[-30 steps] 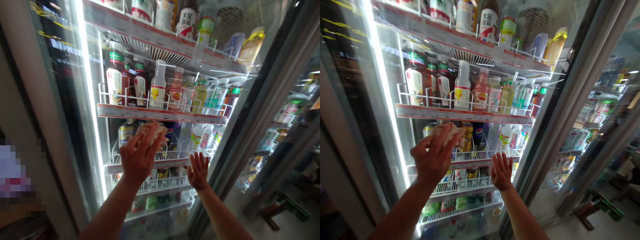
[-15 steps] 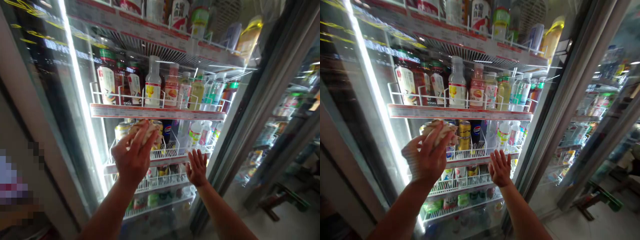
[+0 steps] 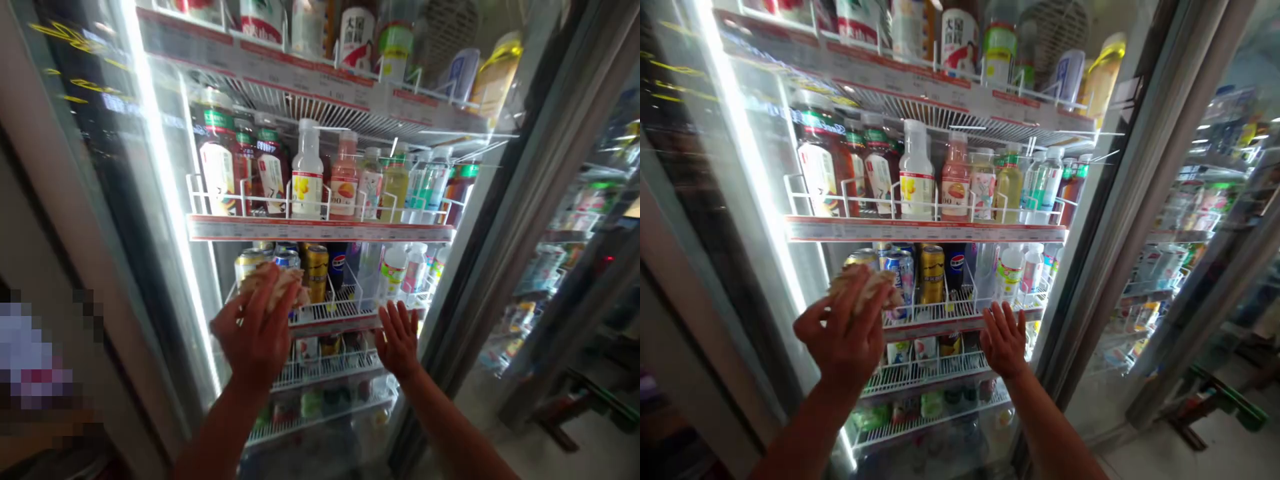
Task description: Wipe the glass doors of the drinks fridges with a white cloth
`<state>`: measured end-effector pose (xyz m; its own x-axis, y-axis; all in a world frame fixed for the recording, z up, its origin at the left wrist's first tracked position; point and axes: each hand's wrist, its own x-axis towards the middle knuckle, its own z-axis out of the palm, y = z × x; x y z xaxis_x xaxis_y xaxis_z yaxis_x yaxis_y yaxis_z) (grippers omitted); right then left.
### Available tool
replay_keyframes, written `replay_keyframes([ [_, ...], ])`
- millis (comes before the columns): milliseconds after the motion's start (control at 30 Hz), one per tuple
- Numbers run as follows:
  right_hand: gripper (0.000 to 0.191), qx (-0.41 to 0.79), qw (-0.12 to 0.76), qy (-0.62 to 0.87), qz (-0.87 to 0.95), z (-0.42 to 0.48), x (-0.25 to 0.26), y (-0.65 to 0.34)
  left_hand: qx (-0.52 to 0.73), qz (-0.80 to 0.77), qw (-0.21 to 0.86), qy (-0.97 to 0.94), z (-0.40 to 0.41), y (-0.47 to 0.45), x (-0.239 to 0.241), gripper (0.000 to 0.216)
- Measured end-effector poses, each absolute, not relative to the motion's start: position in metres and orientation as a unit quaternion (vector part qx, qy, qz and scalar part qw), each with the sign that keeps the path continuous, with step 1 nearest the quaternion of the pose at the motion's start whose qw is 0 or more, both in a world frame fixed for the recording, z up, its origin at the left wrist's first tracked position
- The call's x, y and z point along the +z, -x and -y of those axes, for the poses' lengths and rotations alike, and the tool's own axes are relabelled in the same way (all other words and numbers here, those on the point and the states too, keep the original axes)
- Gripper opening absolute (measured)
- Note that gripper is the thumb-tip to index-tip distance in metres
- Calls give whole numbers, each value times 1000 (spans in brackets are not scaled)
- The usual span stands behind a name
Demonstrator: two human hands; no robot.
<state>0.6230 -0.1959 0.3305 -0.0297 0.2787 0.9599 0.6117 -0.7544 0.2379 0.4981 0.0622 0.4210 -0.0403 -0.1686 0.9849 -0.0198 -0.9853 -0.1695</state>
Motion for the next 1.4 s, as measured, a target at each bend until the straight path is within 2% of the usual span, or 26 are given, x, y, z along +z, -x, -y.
replay_keyframes([
  [167,68,-640,128,684,325,196,331,-623,-623,-198,96,750,-43,-499,379,39],
  [267,68,-642,132,678,333,196,333,-622,-647,-175,81,738,-64,-496,396,51],
  [400,68,-638,134,682,331,196,333,-621,-719,-43,80,689,-83,-490,412,58],
  [533,69,-638,136,680,335,196,331,-622,-662,-138,67,734,-67,-492,393,57],
  [633,70,-639,133,683,329,197,331,-623,-633,-184,64,749,-67,-490,403,58],
  [767,70,-633,135,688,329,197,331,-621,-712,-31,56,699,-82,-486,445,55],
  [833,68,-630,141,687,335,198,332,-621,-730,0,49,682,-81,-488,450,54],
  [900,67,-628,142,686,338,198,333,-621,-724,-53,33,687,-72,-491,440,55],
  [1033,66,-625,134,692,336,200,332,-621,-631,-209,20,746,-60,-498,423,59],
  [1233,66,-628,125,693,333,202,330,-621,-725,-35,60,686,-70,-497,459,52],
  [1333,65,-625,125,697,329,202,328,-622,-721,-71,37,689,-51,-502,442,49],
  [1400,63,-622,121,701,327,202,327,-622,-666,-137,41,732,-37,-505,424,49],
])
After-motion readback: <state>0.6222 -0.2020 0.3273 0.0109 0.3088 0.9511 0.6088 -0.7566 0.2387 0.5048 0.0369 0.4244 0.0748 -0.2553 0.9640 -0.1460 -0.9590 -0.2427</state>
